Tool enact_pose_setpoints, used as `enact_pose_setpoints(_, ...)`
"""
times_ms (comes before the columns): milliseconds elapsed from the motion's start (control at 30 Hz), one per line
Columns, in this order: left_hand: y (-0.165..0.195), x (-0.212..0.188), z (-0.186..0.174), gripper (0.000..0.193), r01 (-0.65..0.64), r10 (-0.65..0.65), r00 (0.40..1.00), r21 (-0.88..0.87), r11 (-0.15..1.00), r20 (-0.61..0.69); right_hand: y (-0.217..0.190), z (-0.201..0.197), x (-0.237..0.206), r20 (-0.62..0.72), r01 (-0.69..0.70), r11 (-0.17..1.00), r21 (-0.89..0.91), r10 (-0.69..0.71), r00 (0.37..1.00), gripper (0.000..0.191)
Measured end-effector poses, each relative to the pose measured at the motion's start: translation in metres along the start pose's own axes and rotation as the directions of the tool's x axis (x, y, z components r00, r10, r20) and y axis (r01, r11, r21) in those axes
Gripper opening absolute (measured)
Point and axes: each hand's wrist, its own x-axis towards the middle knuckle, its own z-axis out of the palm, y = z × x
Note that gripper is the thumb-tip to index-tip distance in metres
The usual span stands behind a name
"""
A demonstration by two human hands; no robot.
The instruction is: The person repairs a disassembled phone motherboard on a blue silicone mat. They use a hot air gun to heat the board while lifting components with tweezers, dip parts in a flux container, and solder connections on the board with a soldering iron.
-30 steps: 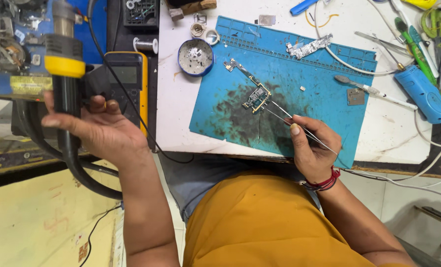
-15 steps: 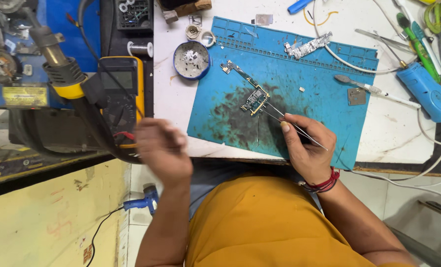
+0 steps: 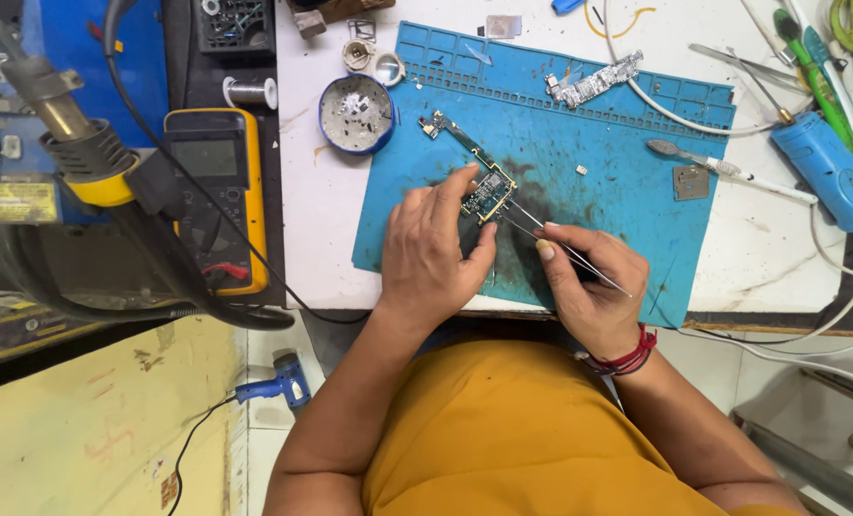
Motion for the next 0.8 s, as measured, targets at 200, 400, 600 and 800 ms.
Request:
enact_pose_setpoints(200,-0.005,-0.003,0.001,0.063,-0.015,0.015,1.000,-0.008,1.000,-0.003,-0.001,0.002,0.002,0.004,0.028,0.999,-0.035,-0.028,1.000,0.015)
enact_pose_setpoints(400,-0.006,-0.002,0.001,0.061,-0.021,0.021,1.000,-0.015,1.000,0.007,-0.005,0.004,0.004,0.004,0.083,0.992,-0.094,-0.083,0.997,0.013)
enact_pose_setpoints(600,-0.007,-0.003,-0.001,0.059,-0.033,0.033,0.999,-0.022,0.999,-0.001,-0.012,0.008,0.005,0.004,0.132,0.980,-0.150,-0.133,0.991,0.011)
enact_pose_setpoints(800,-0.004,-0.002,-0.003,0.059,-0.042,0.042,0.999,-0.015,0.999,0.004,-0.009,0.007,0.000,-0.046,0.128,0.984,-0.125,-0.134,0.990,0.010)
